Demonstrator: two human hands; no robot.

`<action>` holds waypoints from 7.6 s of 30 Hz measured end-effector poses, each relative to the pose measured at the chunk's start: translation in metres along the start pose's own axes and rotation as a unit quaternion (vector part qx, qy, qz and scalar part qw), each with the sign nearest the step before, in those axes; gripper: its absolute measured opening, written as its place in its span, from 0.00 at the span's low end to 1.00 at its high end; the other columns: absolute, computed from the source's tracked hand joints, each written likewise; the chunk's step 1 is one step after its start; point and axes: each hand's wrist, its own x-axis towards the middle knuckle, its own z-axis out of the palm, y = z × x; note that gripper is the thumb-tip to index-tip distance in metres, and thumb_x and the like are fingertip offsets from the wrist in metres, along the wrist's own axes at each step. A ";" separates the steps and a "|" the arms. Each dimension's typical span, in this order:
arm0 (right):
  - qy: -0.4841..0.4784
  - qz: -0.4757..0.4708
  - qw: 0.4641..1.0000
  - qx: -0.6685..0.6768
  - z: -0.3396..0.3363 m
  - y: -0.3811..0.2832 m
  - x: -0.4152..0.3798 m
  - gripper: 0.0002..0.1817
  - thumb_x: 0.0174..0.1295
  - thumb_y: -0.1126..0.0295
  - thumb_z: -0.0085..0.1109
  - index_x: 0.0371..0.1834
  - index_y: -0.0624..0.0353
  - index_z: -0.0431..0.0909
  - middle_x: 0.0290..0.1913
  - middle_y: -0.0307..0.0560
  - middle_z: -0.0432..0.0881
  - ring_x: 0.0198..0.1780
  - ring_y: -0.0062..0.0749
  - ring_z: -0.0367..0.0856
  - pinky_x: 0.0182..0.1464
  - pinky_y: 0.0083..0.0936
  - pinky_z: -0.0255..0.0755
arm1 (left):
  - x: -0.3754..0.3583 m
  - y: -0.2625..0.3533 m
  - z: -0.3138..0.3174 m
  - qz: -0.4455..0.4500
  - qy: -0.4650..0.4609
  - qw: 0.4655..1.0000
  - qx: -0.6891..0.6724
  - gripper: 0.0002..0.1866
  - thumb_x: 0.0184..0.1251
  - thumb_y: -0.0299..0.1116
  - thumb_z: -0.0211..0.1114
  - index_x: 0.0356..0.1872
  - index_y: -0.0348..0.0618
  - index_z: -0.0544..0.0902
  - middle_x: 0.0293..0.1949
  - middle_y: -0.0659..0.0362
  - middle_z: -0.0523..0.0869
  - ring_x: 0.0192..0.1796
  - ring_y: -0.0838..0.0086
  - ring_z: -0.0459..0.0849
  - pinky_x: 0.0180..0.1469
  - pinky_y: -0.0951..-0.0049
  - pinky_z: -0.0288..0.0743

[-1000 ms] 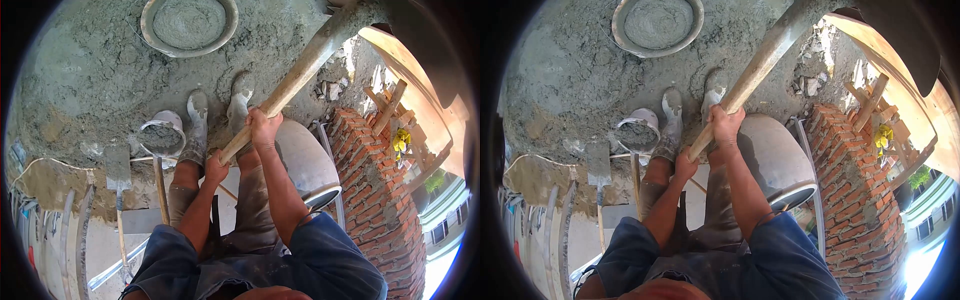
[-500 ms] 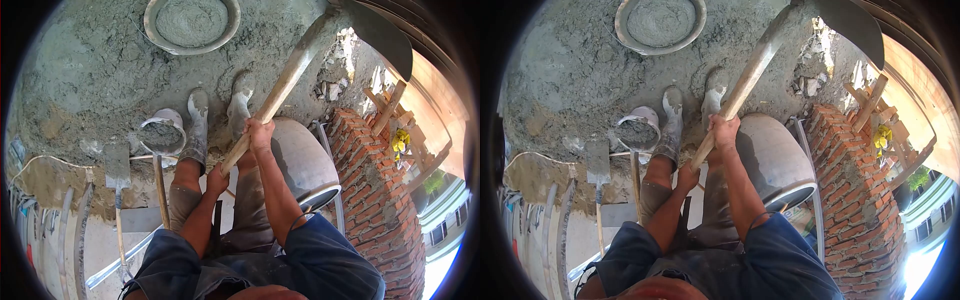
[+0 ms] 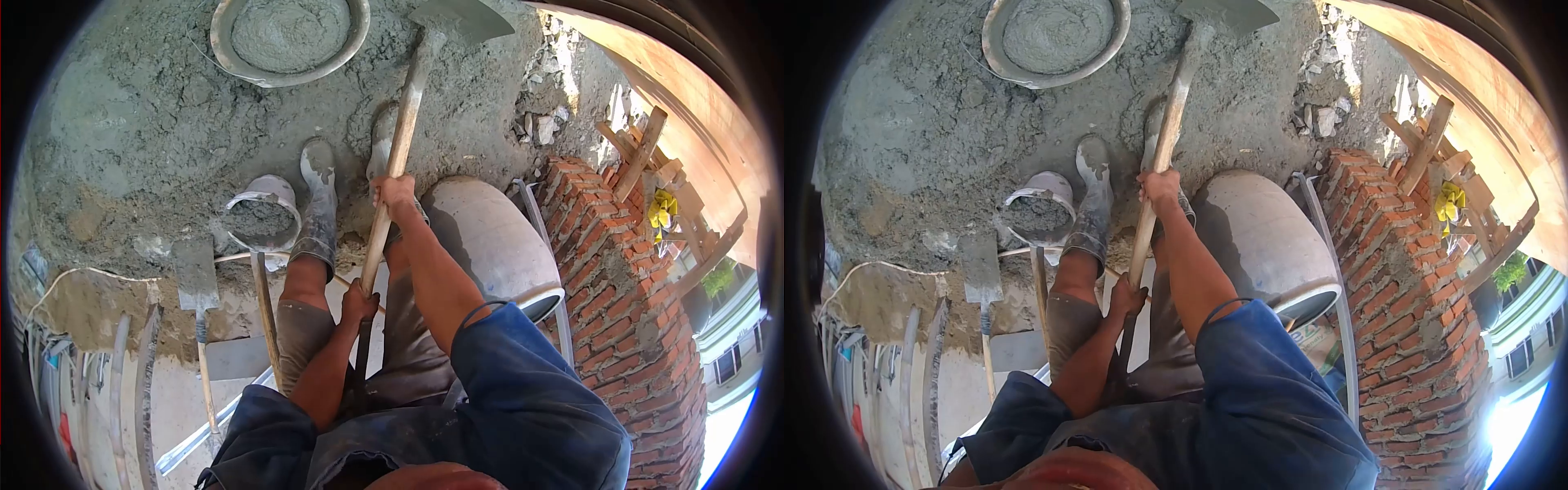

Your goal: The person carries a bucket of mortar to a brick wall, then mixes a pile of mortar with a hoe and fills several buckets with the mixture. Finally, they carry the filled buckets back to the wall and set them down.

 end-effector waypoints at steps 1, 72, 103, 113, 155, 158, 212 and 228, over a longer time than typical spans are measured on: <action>-0.004 0.002 1.000 -0.006 0.004 -0.013 0.005 0.08 0.47 0.80 0.60 0.26 0.67 0.70 0.17 0.45 0.71 0.14 0.31 0.70 0.15 0.31 0.67 | 0.011 0.008 -0.003 0.014 0.009 1.000 -0.010 0.19 0.45 0.34 0.68 0.37 0.36 0.72 0.30 0.40 0.81 0.39 0.45 0.81 0.40 0.55 0.74; -0.224 -0.061 0.920 0.317 -0.019 -0.119 -0.187 0.08 0.60 0.68 0.52 0.34 0.59 0.64 0.25 0.45 0.69 0.25 0.34 0.70 0.32 0.32 0.73 | -0.305 0.132 -0.257 0.167 -0.180 0.965 0.097 0.25 0.56 0.36 0.60 0.48 0.28 0.62 0.33 0.33 0.78 0.38 0.43 0.79 0.43 0.54 0.71; -0.370 -0.321 0.851 -0.189 0.346 -0.171 -0.392 0.07 0.55 0.75 0.56 0.33 0.64 0.70 0.27 0.49 0.75 0.28 0.35 0.78 0.32 0.33 0.75 | -0.195 -0.087 -0.256 0.182 0.215 0.916 -0.285 0.21 0.40 0.29 0.64 0.42 0.41 0.78 0.32 0.44 0.82 0.38 0.49 0.81 0.40 0.58 0.74; -0.175 -0.186 0.891 -0.374 0.444 -0.106 -0.208 0.05 0.54 0.75 0.53 0.30 0.66 0.68 0.19 0.48 0.70 0.18 0.35 0.71 0.21 0.34 0.71 | -0.195 -0.041 -0.278 0.035 0.135 0.881 -0.452 0.21 0.41 0.29 0.60 0.42 0.36 0.77 0.33 0.41 0.82 0.38 0.49 0.82 0.43 0.59 0.74; -0.285 -0.293 0.762 -0.502 0.717 -0.139 -0.191 0.04 0.54 0.78 0.53 0.28 0.69 0.70 0.18 0.47 0.72 0.18 0.33 0.73 0.22 0.32 0.72 | 0.001 -0.010 -0.447 0.054 0.450 0.798 -0.397 0.22 0.40 0.29 0.66 0.42 0.43 0.73 0.31 0.50 0.83 0.32 0.51 0.82 0.35 0.54 0.75; -0.236 -0.205 0.796 -0.518 0.639 -0.099 -0.161 0.08 0.48 0.79 0.56 0.29 0.72 0.69 0.18 0.49 0.73 0.17 0.34 0.73 0.21 0.33 0.72 | -0.054 0.004 -0.387 0.002 0.299 0.858 -0.417 0.22 0.41 0.30 0.65 0.43 0.40 0.73 0.29 0.45 0.82 0.33 0.48 0.81 0.37 0.53 0.75; -0.287 0.066 0.754 -0.588 0.568 -0.151 -0.341 0.03 0.57 0.78 0.48 0.28 0.60 0.65 0.20 0.42 0.69 0.20 0.28 0.70 0.24 0.27 0.74 | -0.356 0.018 -0.433 0.490 0.213 0.491 -0.688 0.49 0.63 0.51 0.58 0.67 0.26 0.38 0.47 0.43 0.77 0.50 0.67 0.78 0.51 0.71 0.70; -0.207 0.139 0.764 -0.596 0.409 -0.035 -0.354 0.05 0.58 0.77 0.48 0.30 0.59 0.62 0.21 0.42 0.68 0.20 0.28 0.69 0.22 0.26 0.72 | -0.427 0.004 -0.273 0.531 0.221 0.311 -0.757 0.52 0.61 0.62 0.54 0.63 0.20 0.45 0.29 0.50 0.85 0.36 0.59 0.84 0.41 0.67 0.77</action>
